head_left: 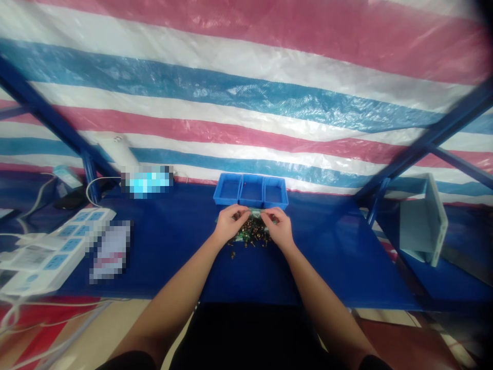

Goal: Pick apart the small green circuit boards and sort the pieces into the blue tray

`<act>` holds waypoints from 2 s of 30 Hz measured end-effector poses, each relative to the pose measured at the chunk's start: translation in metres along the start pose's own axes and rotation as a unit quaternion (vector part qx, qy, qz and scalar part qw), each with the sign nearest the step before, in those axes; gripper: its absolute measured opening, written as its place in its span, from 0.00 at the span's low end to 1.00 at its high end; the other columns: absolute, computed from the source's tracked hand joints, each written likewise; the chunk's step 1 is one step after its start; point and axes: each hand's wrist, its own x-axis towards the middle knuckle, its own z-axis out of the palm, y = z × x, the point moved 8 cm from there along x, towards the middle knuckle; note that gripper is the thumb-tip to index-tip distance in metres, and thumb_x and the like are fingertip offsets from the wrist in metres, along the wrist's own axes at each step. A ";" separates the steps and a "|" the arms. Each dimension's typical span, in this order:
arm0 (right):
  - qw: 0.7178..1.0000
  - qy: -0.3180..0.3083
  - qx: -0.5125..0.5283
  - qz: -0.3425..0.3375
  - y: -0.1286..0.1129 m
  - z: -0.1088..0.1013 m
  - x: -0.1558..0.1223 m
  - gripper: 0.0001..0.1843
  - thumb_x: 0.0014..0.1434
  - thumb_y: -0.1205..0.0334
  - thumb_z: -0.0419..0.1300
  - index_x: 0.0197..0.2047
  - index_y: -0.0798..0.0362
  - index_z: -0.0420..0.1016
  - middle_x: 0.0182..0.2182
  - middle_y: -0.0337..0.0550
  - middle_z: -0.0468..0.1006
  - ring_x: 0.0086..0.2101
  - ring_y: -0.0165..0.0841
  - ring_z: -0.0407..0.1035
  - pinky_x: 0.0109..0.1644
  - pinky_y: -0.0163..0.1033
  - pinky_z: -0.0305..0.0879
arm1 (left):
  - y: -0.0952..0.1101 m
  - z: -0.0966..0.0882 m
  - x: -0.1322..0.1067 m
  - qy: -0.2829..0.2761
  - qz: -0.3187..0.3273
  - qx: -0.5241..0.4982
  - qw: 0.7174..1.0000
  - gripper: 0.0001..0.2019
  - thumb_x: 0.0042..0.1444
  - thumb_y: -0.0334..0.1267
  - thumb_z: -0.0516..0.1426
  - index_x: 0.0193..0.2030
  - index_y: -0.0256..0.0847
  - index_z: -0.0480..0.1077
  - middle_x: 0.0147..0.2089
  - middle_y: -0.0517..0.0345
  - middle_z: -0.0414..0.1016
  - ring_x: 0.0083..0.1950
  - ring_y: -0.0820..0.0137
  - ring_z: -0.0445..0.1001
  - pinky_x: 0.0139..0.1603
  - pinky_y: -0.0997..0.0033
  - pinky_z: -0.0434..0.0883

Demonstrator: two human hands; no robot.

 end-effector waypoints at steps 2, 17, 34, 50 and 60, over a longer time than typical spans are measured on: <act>1.000 -0.005 0.012 0.019 0.002 0.000 0.000 0.13 0.56 0.52 0.63 0.35 0.52 0.79 0.28 0.41 0.78 0.27 0.33 0.70 0.34 0.40 0.70 | 0.002 -0.001 0.000 0.003 -0.004 0.002 1.000 0.10 0.56 0.43 0.61 0.38 0.38 0.77 0.31 0.57 0.77 0.28 0.73 0.72 0.32 0.73 0.71; 0.999 -0.029 -0.028 0.009 -0.005 0.001 -0.002 0.10 0.54 0.55 0.63 0.36 0.50 0.81 0.35 0.42 0.81 0.27 0.31 0.69 0.33 0.38 0.70 | 0.005 0.002 -0.002 -0.010 0.001 -0.007 1.000 0.08 0.56 0.41 0.61 0.38 0.39 0.77 0.37 0.55 0.80 0.27 0.75 0.71 0.31 0.74 0.72; 0.997 -0.010 0.073 0.017 -0.002 0.003 -0.001 0.13 0.56 0.51 0.63 0.36 0.52 0.77 0.36 0.46 0.81 0.35 0.36 0.75 0.40 0.42 0.73 | 0.007 0.009 -0.004 -0.046 0.004 -0.050 0.998 0.17 0.57 0.42 0.60 0.52 0.41 0.72 0.38 0.55 0.79 0.26 0.75 0.72 0.30 0.74 0.72; 0.872 -0.422 -0.204 -0.143 -0.021 0.035 -0.036 0.29 0.36 0.47 0.75 0.45 0.37 0.80 0.43 0.42 0.78 0.53 0.50 0.59 0.59 0.58 0.51 | 0.001 0.008 -0.003 -0.059 0.010 0.053 0.997 0.10 0.60 0.39 0.56 0.43 0.41 0.77 0.35 0.56 0.80 0.28 0.73 0.74 0.32 0.73 0.71; 0.910 -0.347 -0.195 -0.116 -0.013 0.031 -0.019 0.10 0.45 0.54 0.73 0.32 0.45 0.80 0.36 0.42 0.80 0.50 0.46 0.64 0.57 0.58 0.54 | -0.004 0.008 -0.005 -0.052 0.005 0.070 0.996 0.10 0.60 0.40 0.56 0.43 0.42 0.76 0.31 0.59 0.78 0.27 0.73 0.72 0.31 0.74 0.70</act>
